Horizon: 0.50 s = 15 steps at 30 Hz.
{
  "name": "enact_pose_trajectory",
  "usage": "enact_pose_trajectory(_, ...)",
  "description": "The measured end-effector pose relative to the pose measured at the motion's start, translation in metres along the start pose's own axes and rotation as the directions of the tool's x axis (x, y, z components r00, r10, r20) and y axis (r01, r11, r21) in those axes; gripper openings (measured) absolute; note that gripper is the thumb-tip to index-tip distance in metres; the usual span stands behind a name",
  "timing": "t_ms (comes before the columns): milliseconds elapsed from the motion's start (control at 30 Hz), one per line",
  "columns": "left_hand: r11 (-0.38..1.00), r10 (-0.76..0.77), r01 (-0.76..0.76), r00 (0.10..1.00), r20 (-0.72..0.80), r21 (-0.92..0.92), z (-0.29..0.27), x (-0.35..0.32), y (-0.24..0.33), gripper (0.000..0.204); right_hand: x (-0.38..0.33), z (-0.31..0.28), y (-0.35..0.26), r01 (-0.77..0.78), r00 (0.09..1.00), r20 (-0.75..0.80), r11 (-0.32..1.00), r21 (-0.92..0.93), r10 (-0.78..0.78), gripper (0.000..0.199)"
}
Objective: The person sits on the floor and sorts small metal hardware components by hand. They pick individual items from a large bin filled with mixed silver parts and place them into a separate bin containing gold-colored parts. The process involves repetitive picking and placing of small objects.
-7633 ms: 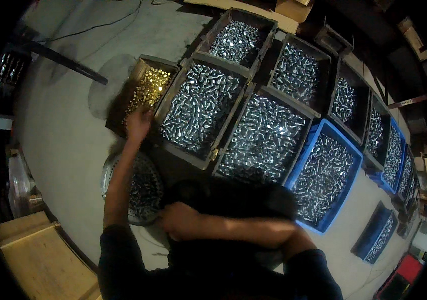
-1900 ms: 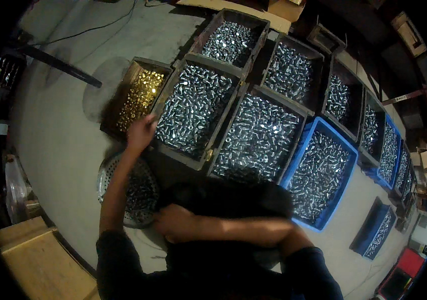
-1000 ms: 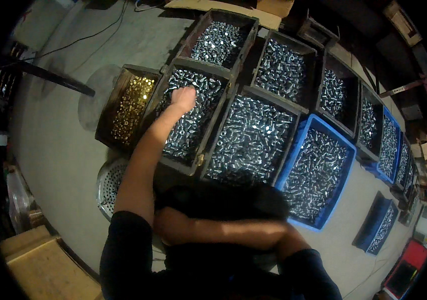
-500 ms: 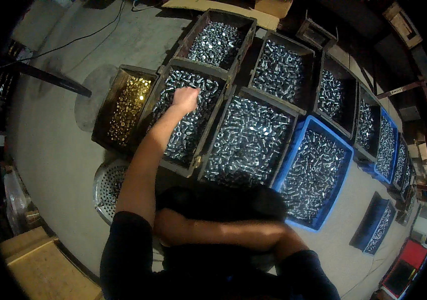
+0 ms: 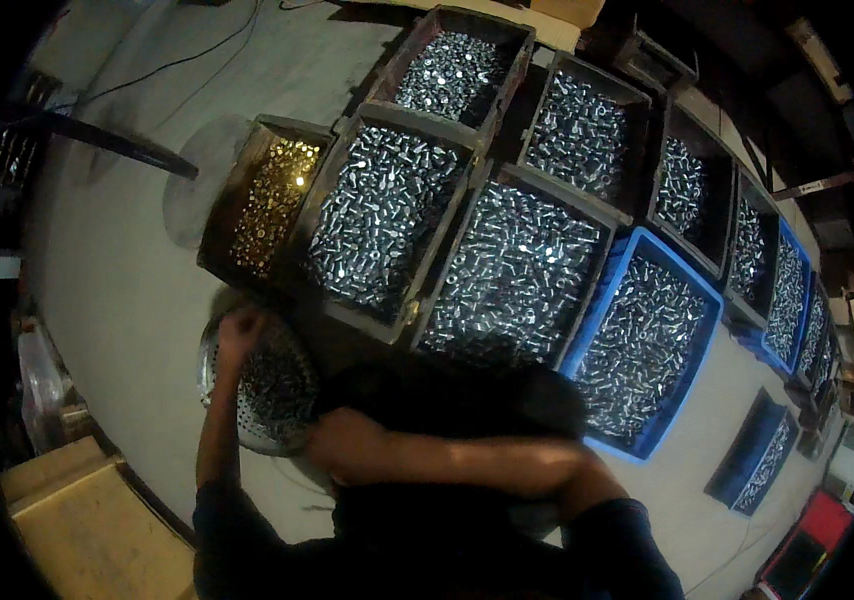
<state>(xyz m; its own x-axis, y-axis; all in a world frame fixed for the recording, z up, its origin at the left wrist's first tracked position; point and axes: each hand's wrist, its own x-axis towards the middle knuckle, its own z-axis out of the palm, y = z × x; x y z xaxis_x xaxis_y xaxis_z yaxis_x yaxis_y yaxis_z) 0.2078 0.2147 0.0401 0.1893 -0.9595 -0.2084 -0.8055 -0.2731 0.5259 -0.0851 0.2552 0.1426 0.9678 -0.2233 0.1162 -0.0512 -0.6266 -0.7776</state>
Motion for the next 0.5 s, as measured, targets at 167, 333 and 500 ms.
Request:
enact_pose_trajectory(167,0.861,-0.368,0.334,0.93,0.016,0.384,0.019,-0.113,-0.131,0.026,-0.001,-0.002,-0.005,0.018,0.998,-0.057,1.0,-0.018,-0.019,0.009)
enact_pose_trajectory(333,0.723,0.068,0.072,0.982,-0.176,0.687,0.02,-0.124,-0.209,0.032,0.005,0.007,-0.008,0.033,0.999,0.034,0.998,-0.057,-0.031,0.009)
enact_pose_trajectory(500,0.962,0.23,-0.196,0.956,-0.183,0.189,0.007,0.062,0.064,0.029,0.006,0.003,-0.004,-0.049,0.978,0.203,0.998,-0.034,0.055,0.024)
